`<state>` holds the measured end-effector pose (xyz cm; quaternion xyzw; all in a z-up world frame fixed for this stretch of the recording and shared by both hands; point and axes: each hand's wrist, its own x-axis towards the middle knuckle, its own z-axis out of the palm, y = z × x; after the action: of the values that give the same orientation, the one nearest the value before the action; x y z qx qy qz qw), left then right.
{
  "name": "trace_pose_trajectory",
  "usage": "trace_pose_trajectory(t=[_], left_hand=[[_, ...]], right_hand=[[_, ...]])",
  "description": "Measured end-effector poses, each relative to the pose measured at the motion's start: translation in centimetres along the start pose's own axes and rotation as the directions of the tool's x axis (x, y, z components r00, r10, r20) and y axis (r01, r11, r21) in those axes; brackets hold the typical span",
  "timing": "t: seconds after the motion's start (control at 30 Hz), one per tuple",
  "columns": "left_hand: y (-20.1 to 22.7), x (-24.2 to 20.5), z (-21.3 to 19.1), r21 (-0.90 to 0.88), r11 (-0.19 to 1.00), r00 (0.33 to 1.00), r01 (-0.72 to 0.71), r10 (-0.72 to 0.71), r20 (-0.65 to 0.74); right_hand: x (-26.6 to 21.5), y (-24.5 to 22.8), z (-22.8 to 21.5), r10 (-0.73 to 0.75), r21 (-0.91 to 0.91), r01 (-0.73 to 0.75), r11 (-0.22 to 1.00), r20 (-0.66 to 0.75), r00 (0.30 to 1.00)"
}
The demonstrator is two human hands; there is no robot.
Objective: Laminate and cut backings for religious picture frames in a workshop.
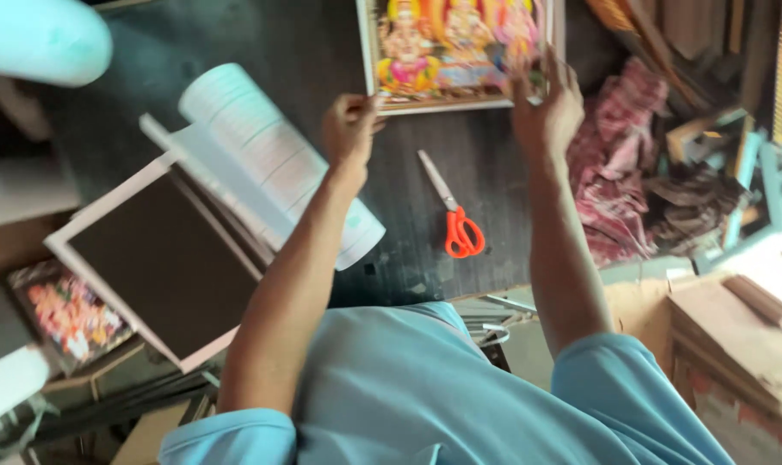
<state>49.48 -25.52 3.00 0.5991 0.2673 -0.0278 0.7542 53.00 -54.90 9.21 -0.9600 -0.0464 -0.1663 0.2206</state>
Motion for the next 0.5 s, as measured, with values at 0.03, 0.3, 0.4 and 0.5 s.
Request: trace_pose_trajectory(t=[0.03, 0.3, 0.4, 0.5], left_hand=[[1.9, -0.8, 0.1, -0.001, 1.000, 1.000, -0.007, 0.007, -0.024], [8.1, -8.9, -6.2, -0.054, 0.961, 0.931, -0.270, 0.275, 0.238], [9.4, -12.5, -10.0, 0.039, 0.943, 0.917, -0.330, 0.311, 0.252], [9.0, -14.9, -13.3, 0.649, 0.546, 0.766, -0.530, 0.637, 0.089]], right_hand=[[-0.7, -0.3, 0.1, -0.016, 0.018, 0.016, 1.000, 0.007, 1.000], [-6.1, -5.8, -5.4, 0.174, 0.683, -0.182, 0.708, 0.081, 0.981], [-8.9, -7.0, -6.7, 0.211, 0.838, -0.545, 0.020, 0.529, 0.822], [-11.0, -8.0, -7.1, 0.092, 0.837, -0.531, -0.131, 0.544, 0.834]])
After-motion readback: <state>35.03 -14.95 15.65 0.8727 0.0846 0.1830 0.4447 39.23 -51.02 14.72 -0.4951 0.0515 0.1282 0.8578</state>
